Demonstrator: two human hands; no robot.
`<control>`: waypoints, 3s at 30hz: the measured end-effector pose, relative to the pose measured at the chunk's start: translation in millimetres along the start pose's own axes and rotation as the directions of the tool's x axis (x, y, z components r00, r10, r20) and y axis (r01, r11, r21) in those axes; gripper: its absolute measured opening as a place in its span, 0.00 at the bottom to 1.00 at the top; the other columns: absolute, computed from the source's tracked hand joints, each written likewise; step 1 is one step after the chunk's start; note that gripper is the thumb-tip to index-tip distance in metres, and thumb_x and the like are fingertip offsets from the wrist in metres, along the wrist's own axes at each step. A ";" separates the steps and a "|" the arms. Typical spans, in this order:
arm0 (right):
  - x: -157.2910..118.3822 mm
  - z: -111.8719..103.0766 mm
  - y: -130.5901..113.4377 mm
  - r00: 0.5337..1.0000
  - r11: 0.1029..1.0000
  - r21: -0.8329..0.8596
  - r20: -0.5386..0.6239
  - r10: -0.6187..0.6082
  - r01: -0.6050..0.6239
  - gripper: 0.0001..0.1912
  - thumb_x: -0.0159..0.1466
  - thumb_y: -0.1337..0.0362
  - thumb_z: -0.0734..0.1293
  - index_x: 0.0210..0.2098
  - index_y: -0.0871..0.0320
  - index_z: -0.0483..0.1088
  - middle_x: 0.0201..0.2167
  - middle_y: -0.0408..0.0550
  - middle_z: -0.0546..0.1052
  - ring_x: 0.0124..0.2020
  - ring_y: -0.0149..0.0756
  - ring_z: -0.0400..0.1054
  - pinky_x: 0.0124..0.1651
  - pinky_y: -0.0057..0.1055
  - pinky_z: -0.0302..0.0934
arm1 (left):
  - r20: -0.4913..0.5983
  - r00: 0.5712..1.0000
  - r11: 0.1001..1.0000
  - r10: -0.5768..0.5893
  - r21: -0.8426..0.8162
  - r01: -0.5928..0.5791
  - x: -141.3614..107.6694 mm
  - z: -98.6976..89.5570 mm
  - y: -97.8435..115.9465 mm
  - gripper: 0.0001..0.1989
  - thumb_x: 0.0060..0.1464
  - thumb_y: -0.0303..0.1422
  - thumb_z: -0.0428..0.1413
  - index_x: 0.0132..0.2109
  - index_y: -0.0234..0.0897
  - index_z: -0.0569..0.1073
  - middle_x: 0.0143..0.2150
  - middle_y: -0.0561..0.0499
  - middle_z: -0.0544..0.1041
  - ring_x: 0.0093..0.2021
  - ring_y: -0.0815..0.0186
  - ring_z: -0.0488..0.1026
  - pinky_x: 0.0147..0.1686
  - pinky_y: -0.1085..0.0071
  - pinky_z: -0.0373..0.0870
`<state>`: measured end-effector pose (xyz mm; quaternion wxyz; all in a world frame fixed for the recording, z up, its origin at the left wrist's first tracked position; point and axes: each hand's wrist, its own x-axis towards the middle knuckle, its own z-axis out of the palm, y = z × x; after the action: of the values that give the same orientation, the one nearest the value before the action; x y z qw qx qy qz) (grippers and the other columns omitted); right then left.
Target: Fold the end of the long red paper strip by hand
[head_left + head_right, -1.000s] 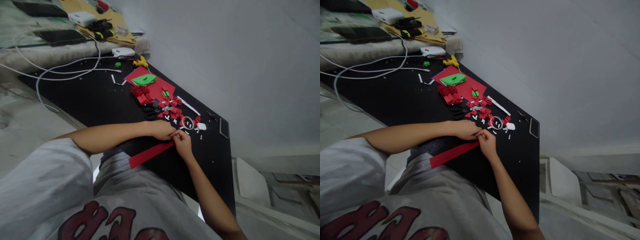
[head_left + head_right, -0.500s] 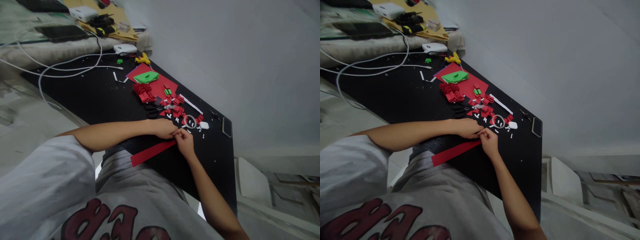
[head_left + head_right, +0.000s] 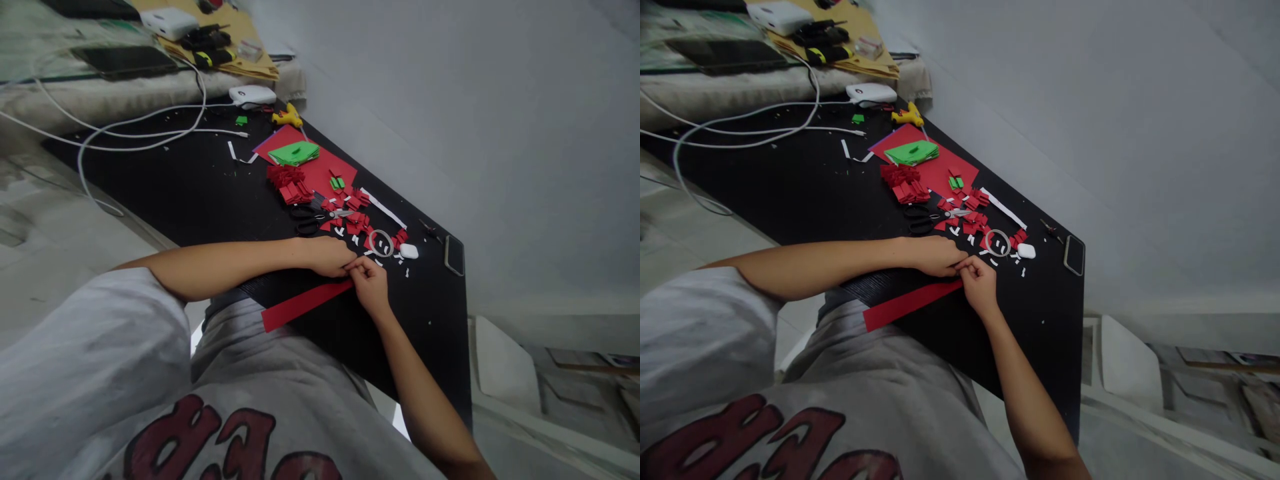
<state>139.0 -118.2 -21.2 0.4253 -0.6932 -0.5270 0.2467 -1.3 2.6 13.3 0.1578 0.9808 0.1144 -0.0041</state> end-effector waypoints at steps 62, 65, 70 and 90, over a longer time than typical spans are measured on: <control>-2.0 -1.3 1.9 1.000 0.999 -0.044 -0.009 0.020 -0.020 0.08 0.59 0.59 0.67 0.27 0.55 0.74 0.16 0.34 0.55 0.20 0.27 0.48 0.27 0.29 0.46 | -0.024 0.998 0.999 0.053 -0.005 -0.054 -1.9 4.6 -1.0 0.11 0.63 0.33 0.57 0.48 0.36 0.82 0.43 0.41 0.83 0.39 0.58 0.79 0.40 0.65 0.71; -2.0 -1.3 1.3 1.000 0.999 -0.045 -0.013 0.013 -0.013 0.08 0.59 0.59 0.67 0.27 0.56 0.74 0.16 0.34 0.55 0.20 0.27 0.48 0.27 0.29 0.46 | -0.020 0.999 0.999 0.047 -0.012 -0.047 -2.6 3.0 -0.1 0.12 0.62 0.32 0.57 0.48 0.36 0.82 0.43 0.41 0.83 0.39 0.57 0.79 0.40 0.65 0.71; -1.7 -1.8 2.2 1.000 0.999 -0.038 -0.009 0.003 -0.003 0.07 0.58 0.61 0.66 0.27 0.56 0.74 0.16 0.34 0.56 0.21 0.27 0.49 0.28 0.28 0.46 | -0.061 0.996 0.997 0.060 -0.042 -0.063 -1.6 4.3 -0.7 0.09 0.61 0.32 0.58 0.44 0.36 0.82 0.40 0.42 0.83 0.38 0.58 0.78 0.40 0.66 0.71; -1.2 -1.2 3.9 1.000 1.000 -0.025 -0.016 -0.011 0.011 0.07 0.57 0.61 0.67 0.27 0.56 0.74 0.15 0.34 0.56 0.20 0.26 0.48 0.27 0.28 0.46 | -0.018 0.997 0.997 0.071 -0.002 -0.071 -1.1 3.4 -0.2 0.12 0.63 0.33 0.56 0.48 0.36 0.82 0.44 0.42 0.83 0.39 0.60 0.78 0.38 0.67 0.68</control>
<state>141.6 -120.1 -24.1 0.4222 -0.6975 -0.5304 0.2325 -2.4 1.5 10.1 0.1580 0.9841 0.0810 0.0106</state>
